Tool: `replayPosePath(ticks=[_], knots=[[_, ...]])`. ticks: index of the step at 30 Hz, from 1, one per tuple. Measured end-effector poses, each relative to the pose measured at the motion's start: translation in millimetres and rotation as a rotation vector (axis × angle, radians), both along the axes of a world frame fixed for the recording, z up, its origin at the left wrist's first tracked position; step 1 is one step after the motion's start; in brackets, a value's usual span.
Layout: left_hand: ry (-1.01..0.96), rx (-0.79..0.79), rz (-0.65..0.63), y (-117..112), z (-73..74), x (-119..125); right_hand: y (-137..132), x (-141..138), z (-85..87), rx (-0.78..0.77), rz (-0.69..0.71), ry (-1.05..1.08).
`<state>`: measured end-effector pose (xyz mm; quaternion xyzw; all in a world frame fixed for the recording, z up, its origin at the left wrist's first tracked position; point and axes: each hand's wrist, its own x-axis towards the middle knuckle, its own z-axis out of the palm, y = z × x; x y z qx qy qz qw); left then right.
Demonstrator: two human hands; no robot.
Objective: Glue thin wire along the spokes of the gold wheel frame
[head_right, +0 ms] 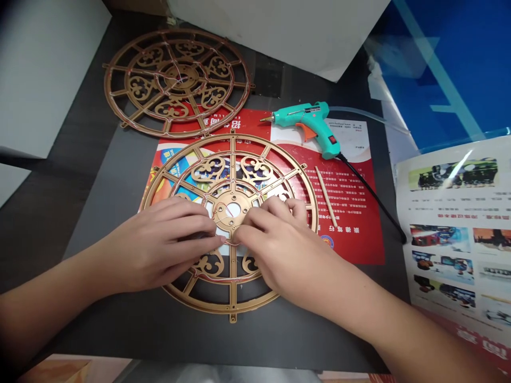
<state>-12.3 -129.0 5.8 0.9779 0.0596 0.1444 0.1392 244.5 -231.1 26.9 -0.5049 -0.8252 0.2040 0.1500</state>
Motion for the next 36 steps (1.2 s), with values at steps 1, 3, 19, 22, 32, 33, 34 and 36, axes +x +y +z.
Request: replayPosePath(ticks=[1, 3, 19, 22, 32, 33, 34, 36], knots=[[0.016, 0.005, -0.008, 0.1, 0.8, 0.7, 0.0, 0.0, -1.4, 0.030, 0.004, -0.003], [0.021, 0.007, -0.021, 0.3, 1.4, 1.5, 0.0, 0.0, -3.8, 0.075, 0.002, 0.003], [-0.004, 0.014, -0.022, 0.6, 4.3, 2.8, 3.4, -2.2, -5.9, 0.164, -0.009, 0.073], [0.012, 0.009, -0.021, 0.3, 2.9, 1.8, 4.2, -1.9, -6.0, 0.140, -0.014, 0.092], [-0.015, 0.027, -0.011, -1.4, 5.1, 4.2, 3.6, 1.5, -1.7, 0.053, -0.025, 0.171], [-0.019, 0.030, -0.012, -1.6, 5.1, 4.6, 3.3, 1.7, -1.5, 0.051, -0.024, 0.169], [-0.022, 0.033, -0.013, -1.7, 4.8, 4.8, 3.1, 1.8, -1.4, 0.048, -0.023, 0.165], [-0.023, 0.037, -0.013, -2.1, 3.9, 4.7, 2.7, 1.4, -1.4, 0.048, -0.025, 0.152]])
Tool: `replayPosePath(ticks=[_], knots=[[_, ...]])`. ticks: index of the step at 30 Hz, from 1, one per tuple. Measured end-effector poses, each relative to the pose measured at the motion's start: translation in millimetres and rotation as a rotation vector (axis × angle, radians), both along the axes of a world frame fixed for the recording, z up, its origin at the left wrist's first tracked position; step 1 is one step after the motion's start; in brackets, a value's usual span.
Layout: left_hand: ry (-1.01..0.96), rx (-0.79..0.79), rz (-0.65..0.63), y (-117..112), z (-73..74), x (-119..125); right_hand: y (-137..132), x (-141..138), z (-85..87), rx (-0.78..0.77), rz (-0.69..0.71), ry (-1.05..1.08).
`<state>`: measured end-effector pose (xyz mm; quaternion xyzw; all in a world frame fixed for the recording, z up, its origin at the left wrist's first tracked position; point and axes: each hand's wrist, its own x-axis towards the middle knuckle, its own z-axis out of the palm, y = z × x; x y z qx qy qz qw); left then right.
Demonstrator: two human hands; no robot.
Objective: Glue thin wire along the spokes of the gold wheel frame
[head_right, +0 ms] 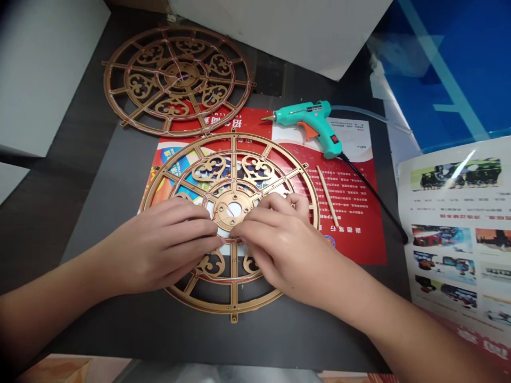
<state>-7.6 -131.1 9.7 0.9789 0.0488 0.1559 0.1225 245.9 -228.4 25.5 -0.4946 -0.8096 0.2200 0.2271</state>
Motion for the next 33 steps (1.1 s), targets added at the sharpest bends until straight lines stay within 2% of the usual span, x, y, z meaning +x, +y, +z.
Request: replayPosePath(ticks=[11, 20, 33], knots=[[0.011, -0.075, 0.054, -5, -2.8, -1, 0, -4, -7.3, 0.006, 0.011, 0.059], [-0.006, -0.089, 0.058, -6, -5.7, 0, -1, -7, -0.5, -0.173, -0.028, 0.161], [0.038, -0.104, 0.061, -7, -5.5, -3, 0, -9, -6.0, -0.004, -0.054, 0.094]])
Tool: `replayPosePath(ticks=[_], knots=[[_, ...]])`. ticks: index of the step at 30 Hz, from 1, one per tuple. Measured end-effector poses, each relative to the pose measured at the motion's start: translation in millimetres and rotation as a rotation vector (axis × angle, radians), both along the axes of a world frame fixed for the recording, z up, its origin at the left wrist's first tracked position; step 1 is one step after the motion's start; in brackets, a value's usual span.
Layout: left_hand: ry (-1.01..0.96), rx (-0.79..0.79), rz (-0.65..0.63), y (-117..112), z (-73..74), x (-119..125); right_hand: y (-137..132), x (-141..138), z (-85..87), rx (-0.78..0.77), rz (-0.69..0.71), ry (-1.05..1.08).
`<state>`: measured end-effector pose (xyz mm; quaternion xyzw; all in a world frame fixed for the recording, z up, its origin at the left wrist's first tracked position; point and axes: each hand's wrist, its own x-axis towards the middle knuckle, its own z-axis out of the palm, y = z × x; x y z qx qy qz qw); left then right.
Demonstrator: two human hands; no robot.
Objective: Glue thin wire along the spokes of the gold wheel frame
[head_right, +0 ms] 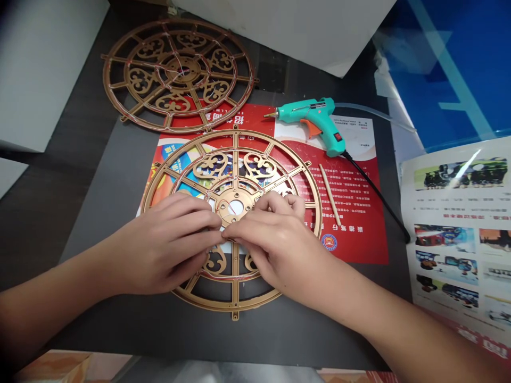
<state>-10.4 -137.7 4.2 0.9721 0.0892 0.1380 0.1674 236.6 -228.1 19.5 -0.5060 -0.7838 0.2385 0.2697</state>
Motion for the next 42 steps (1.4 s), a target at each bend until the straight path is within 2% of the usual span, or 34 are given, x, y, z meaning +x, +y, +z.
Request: replayPosePath(ticks=[3, 8, 13, 27, 35, 42], knots=[[-0.002, 0.000, 0.000, 0, 0.7, -1, 0, -1, -0.3, 0.003, 0.003, 0.012], [-0.029, 0.004, -0.004, 1, -0.6, 1, -3, -7, 2.8, -0.135, -0.062, 0.138], [-0.032, 0.008, -0.002, 1, -1.6, 2, -7, -11, 5.4, -0.183, -0.072, 0.088], [0.009, 0.001, -0.003, 1, 0.1, -1, -3, -6, 3.3, -0.027, -0.094, -0.018], [0.002, 0.010, -0.017, 2, 0.4, -1, 1, 0, -1.6, -0.014, -0.122, 0.007], [0.004, 0.043, -0.029, 4, 0.6, -3, 3, 2, -4.0, 0.086, -0.133, -0.044]])
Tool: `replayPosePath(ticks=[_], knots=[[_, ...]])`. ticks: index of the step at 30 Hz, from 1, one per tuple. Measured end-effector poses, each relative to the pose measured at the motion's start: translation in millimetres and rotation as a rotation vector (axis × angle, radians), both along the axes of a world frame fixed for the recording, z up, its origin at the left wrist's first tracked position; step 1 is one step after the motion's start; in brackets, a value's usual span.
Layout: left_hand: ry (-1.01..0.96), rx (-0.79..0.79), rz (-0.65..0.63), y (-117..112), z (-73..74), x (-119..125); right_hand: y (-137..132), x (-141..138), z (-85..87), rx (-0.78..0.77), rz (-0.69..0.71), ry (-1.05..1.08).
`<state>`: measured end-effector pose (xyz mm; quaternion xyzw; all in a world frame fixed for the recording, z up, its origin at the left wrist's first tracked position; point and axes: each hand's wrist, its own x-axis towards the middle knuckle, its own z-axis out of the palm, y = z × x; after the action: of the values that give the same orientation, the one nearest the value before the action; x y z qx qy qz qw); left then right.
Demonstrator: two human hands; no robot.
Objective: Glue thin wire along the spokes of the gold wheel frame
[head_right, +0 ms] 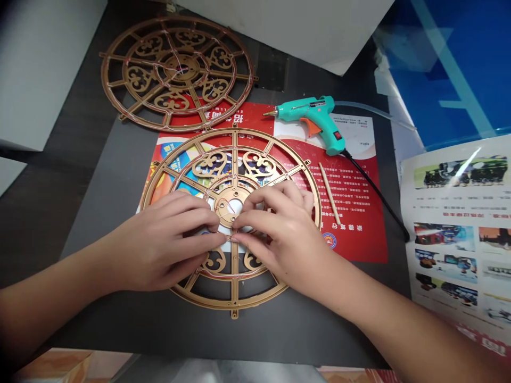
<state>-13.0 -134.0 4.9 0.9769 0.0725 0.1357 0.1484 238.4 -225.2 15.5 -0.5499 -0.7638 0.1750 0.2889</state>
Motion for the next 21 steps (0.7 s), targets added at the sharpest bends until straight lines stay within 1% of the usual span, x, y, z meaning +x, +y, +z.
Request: replayPosePath(ticks=[3, 8, 13, 19, 21], knots=[[0.010, -0.005, 0.000, 0, 0.7, 1, -1, 3, 4.2, 0.007, 0.022, -0.014], [0.016, -0.009, -0.004, 0, 1.4, 2, -9, 9, 7.6, -0.047, 0.130, -0.068], [0.008, -0.007, -0.003, 0, 0.3, 1, -11, 9, 5.1, 0.048, 0.113, -0.162], [0.020, -0.011, 0.003, 1, 0.6, 2, -8, 12, 6.2, 0.104, 0.056, -0.281], [0.023, -0.008, 0.001, 1, 1.0, 2, -8, 14, 4.1, 0.105, 0.069, -0.321]])
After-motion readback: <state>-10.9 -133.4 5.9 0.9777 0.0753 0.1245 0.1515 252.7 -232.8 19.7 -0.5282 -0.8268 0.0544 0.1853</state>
